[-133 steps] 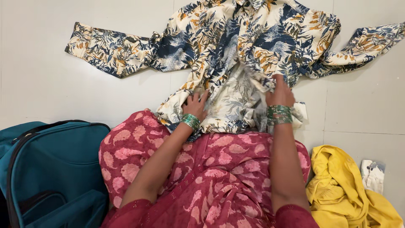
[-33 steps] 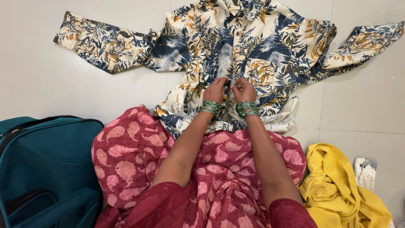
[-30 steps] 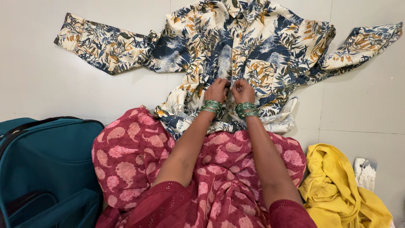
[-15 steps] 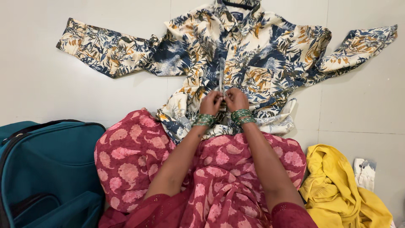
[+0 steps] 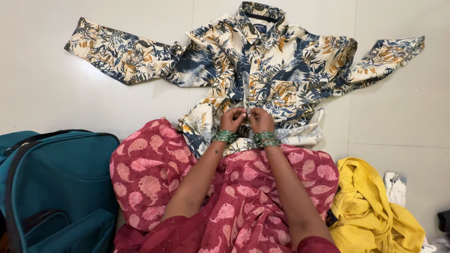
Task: The person sits on the floor and fastens the buttons of a printed shirt before smoothing and folding it.
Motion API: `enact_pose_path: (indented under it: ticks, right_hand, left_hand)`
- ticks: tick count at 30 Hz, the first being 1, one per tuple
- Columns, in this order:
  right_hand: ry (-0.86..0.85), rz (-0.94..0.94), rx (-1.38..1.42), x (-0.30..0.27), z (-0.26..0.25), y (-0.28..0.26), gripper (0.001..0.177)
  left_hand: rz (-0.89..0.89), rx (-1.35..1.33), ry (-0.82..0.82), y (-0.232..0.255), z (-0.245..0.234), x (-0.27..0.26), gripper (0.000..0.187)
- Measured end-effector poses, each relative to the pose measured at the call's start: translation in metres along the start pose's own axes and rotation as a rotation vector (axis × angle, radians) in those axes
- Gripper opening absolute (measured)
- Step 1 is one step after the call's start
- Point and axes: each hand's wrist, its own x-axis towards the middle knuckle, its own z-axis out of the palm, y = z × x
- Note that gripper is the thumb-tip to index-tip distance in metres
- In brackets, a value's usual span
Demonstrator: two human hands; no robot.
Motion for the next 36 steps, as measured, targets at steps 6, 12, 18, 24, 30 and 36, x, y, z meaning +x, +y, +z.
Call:
enact_pose_path:
  ticks: [6,12,18,24,30,36]
  right_hand:
    - [-0.054,0.16,0.224,0.005,0.007,0.014,0.018]
    - [-0.182,0.227,0.421,0.019,0.014,0.034,0.019]
    - [-0.206,0.264,0.44,0.023,0.018,0.037,0.019]
    - [-0.238,0.246,0.462,0.029,0.019,0.041,0.019]
    - [-0.295,0.286,0.52,0.032,0.021,0.039,0.017]
    - [-0.317,0.288,0.497,0.033,0.021,0.04,0.018]
  left_hand:
    - [0.013,-0.052,-0.026,-0.015,-0.003,0.004,0.015]
    - [-0.005,-0.102,-0.049,-0.027,-0.006,0.01,0.016]
    - [-0.013,-0.154,-0.044,-0.036,-0.006,0.016,0.016]
    - [0.004,-0.176,-0.047,-0.031,-0.009,0.016,0.016]
    - [-0.011,-0.122,-0.016,-0.029,-0.008,0.015,0.016]
    - [0.014,-0.079,-0.019,-0.026,-0.007,0.011,0.014]
